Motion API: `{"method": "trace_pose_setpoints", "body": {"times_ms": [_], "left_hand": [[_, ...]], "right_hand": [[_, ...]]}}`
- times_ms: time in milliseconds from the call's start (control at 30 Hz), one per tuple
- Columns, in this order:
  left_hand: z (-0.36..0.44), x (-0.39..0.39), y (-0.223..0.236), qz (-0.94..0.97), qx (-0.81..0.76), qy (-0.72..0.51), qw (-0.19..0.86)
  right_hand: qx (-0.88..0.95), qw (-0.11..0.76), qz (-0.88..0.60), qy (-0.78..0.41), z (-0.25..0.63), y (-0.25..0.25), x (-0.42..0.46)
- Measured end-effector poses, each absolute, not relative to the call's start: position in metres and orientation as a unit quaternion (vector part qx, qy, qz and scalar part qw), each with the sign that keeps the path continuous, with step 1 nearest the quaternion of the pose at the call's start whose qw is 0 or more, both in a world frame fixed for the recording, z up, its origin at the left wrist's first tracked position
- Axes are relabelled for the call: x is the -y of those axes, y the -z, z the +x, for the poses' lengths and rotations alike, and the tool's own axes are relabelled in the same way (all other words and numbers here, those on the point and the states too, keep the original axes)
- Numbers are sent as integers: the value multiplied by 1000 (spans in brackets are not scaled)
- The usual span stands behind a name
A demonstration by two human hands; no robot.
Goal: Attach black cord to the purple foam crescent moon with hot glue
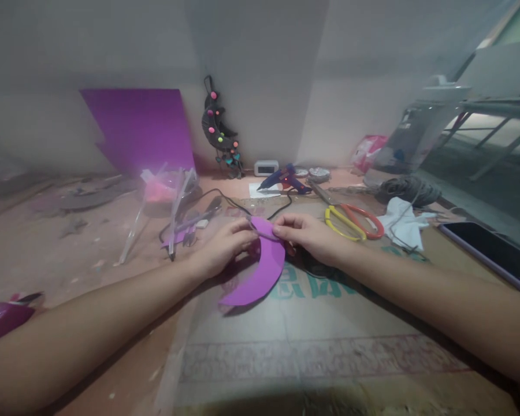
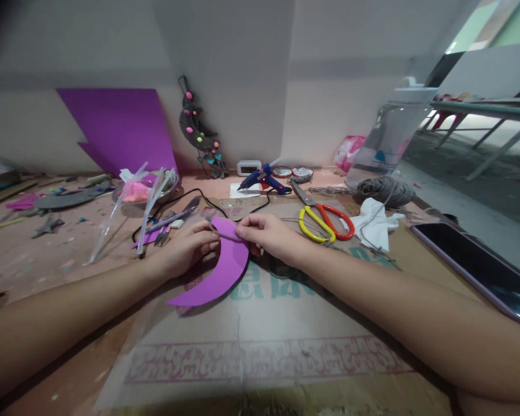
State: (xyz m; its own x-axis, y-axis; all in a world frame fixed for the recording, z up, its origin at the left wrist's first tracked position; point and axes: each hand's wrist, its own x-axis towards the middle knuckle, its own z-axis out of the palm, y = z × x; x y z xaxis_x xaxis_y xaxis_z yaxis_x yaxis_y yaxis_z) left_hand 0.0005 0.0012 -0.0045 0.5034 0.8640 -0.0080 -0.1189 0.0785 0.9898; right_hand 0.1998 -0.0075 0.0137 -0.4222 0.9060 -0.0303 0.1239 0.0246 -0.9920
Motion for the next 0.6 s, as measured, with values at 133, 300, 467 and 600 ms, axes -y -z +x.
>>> {"method": "trace_pose_setpoints", "body": {"times_ms": [133,300,467,600], "left_hand": [[0,0,2,607,-374,-357,603],[0,0,-4,680,-380,-318,541],[0,0,-4,679,-408,-309,526],[0,1,-6,675,-424,-310,517]], "right_hand": [[635,372,-427,-526,199,-12,6],[662,361,-434,-493,200,-12,8],[676,356,-439,-472,201,-12,9],[698,337,-445,-449,199,-14,12]]}}
